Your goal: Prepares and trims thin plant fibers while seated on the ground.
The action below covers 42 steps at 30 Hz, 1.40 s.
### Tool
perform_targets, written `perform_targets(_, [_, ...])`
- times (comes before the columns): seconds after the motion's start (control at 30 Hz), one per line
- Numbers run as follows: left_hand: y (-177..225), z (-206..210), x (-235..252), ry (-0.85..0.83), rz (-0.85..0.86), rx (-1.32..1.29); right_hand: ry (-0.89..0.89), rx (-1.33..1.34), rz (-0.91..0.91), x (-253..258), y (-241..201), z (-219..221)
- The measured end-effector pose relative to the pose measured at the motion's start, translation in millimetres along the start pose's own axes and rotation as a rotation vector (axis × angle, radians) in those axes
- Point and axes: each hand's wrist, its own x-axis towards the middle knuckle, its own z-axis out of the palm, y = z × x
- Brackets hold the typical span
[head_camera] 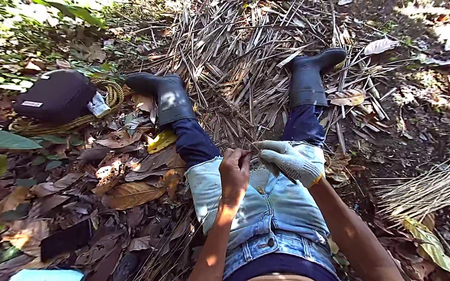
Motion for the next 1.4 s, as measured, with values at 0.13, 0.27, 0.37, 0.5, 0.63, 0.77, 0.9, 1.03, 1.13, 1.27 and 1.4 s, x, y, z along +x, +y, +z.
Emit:
perform_targets(0.13, [-0.4, -1.6, -3.6, -0.014, 0.014, -0.019, -0.001, -0.008, -0.026, 0.2, -9.8, -7.5])
perform_targets(0.27, [-5.8, -10.8, -8.0, 0.021, 0.052, 0.024, 0.089, 0.018, -0.105, 13.8, -28.7, -47.6])
perform_targets(0.37, [-8.7, -13.6, -10.9, 0.038, 0.082, 0.063, 0.267, 0.142, -0.137, 26.8, -27.6, -86.1])
perform_targets(0.5, [-13.1, -10.3, -8.5, 0.056, 0.041, 0.061, 0.414, 0.191, -0.15, 21.7, -26.5, -92.9])
perform_targets(0.63, [-11.6, -3.9, -2.6, 0.039, -0.03, 0.032, 0.149, -0.036, -0.062, -0.3, -15.7, -41.8])
perform_targets(0.77, [-8.2, 1.7, 3.2, 0.006, -0.062, 0.01, -0.049, -0.003, 0.017, 5.0, 1.4, -5.8])
perform_targets(0.9, [-10.9, 2.5, 1.9, 0.005, -0.047, 0.007, -0.048, 0.018, 0.014, 10.7, 10.5, 2.3])
perform_targets(1.03, [-11.2, 1.8, -3.2, 0.009, -0.024, -0.004, -0.006, 0.031, -0.02, 13.3, 4.0, -10.1])
perform_targets(1.13, [-13.9, -4.4, -8.0, 0.01, -0.011, 0.02, 0.147, 0.046, -0.012, 22.8, -17.0, -33.9])
perform_targets(1.27, [-20.4, -5.2, -12.4, 0.029, 0.0, 0.023, 0.415, 0.228, -0.054, 46.4, -5.8, -84.3])
perform_targets(1.4, [-24.3, -6.5, -13.1, 0.02, -0.051, 0.037, 0.402, 0.134, -0.081, 26.9, -1.8, -80.1])
